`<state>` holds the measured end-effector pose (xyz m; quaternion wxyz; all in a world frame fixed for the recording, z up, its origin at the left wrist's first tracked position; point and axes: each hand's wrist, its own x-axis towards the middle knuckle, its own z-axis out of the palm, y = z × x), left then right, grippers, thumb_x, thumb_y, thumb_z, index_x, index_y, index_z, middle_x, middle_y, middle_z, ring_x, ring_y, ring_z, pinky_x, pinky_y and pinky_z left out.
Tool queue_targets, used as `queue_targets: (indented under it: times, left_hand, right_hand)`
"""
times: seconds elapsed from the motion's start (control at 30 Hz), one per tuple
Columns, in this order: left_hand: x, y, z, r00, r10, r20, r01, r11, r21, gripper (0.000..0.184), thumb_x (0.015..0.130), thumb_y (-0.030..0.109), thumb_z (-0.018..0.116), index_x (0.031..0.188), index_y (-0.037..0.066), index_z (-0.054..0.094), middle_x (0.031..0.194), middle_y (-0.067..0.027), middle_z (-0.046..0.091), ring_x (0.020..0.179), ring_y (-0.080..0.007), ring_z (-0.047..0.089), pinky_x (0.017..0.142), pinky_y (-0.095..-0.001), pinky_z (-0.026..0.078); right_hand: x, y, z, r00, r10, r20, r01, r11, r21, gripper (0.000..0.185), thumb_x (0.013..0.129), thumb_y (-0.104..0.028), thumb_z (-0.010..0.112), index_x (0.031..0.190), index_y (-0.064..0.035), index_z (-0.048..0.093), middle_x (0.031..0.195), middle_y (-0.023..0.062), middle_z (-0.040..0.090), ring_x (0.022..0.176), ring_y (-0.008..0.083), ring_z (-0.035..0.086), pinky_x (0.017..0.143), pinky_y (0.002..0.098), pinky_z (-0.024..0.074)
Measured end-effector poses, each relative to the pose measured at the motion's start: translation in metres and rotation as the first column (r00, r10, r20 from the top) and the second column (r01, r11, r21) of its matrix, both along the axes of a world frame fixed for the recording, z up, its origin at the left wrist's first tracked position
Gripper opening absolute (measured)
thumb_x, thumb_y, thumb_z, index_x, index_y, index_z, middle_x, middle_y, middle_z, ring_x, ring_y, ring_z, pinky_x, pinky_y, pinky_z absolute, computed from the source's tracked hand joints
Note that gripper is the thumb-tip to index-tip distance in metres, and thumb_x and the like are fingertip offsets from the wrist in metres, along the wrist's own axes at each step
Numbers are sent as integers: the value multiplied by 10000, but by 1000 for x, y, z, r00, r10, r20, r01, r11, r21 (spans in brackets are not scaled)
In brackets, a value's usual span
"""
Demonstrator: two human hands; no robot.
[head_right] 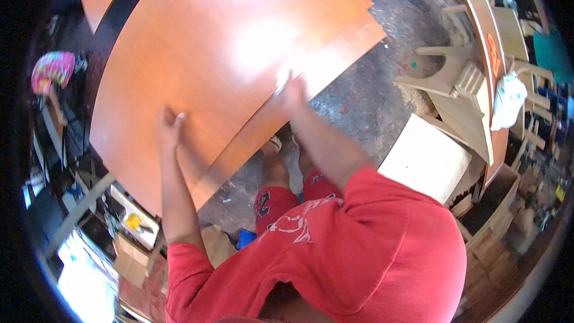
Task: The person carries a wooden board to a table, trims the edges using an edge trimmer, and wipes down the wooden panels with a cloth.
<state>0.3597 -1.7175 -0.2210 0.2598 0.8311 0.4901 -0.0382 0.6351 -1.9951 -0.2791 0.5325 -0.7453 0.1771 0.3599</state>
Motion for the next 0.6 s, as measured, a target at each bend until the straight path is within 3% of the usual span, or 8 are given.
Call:
queue_targets:
  times: [0.03,0.07,0.17,0.27,0.3,0.33,0.47,0.6]
  left_hand:
    - [2,24,-9,996,26,-85,-22,998,50,936,745,440,758,1416,-15,291,1461,-285,266,1357,-408,274,1121,-448,249]
    - [8,34,-14,984,56,-169,-39,994,103,1068,710,515,766,1466,11,205,1495,-302,183,1376,-457,210,1127,-483,225]
    - [60,29,12,878,172,-448,-216,975,-50,1270,641,626,760,1500,89,-6,1511,-324,6,1364,-560,68,1115,-567,182]
    - [61,32,0,834,150,-530,-223,972,-76,1363,605,678,750,1479,151,-153,1499,-330,-112,1333,-616,1,1090,-623,177]
    - [61,33,0,829,147,-540,-220,973,-74,1363,605,678,750,1479,151,-153,1499,-330,-112,1333,-616,1,1090,-623,177]
    - [60,32,1,822,125,-555,-207,974,-87,1367,608,682,745,1474,146,-165,1494,-337,-117,1333,-615,7,1089,-620,186]
    - [64,32,8,810,96,-579,-204,971,-124,1376,612,697,732,1465,132,-189,1483,-347,-140,1330,-620,10,1084,-614,211]
    - [65,32,8,803,89,-589,-199,972,-124,1373,626,684,732,1457,120,-204,1481,-350,-142,1329,-620,13,1084,-614,213]
  right_hand:
    - [-54,12,-41,991,126,-40,-132,944,-304,391,986,-309,466,1141,46,520,1004,169,608,956,254,595,828,371,465]
    - [-104,18,-17,974,-222,54,194,928,320,378,965,-277,516,1197,21,511,990,137,626,937,251,609,816,375,474]
    - [-140,21,8,979,2,-202,88,897,434,320,972,-131,494,1272,-25,460,1035,45,562,947,152,560,815,310,474]
    - [-105,15,-30,997,-69,25,58,953,298,371,944,-218,556,1242,-2,509,1091,107,639,980,196,606,823,343,478]
    - [-61,12,-3,982,-100,163,84,991,106,379,941,-245,566,1220,8,523,1043,107,644,928,193,611,791,343,484]
    - [-10,9,11,986,-163,-40,163,986,16,364,950,-245,550,1197,21,528,1006,107,642,885,209,614,772,353,486]
    - [173,-20,2,877,-479,39,438,829,346,282,951,-236,563,1121,-11,555,878,77,652,732,182,625,597,333,500]
    - [271,-41,1,894,-402,196,351,902,250,285,924,-178,609,1141,3,569,997,86,665,861,169,629,730,323,500]
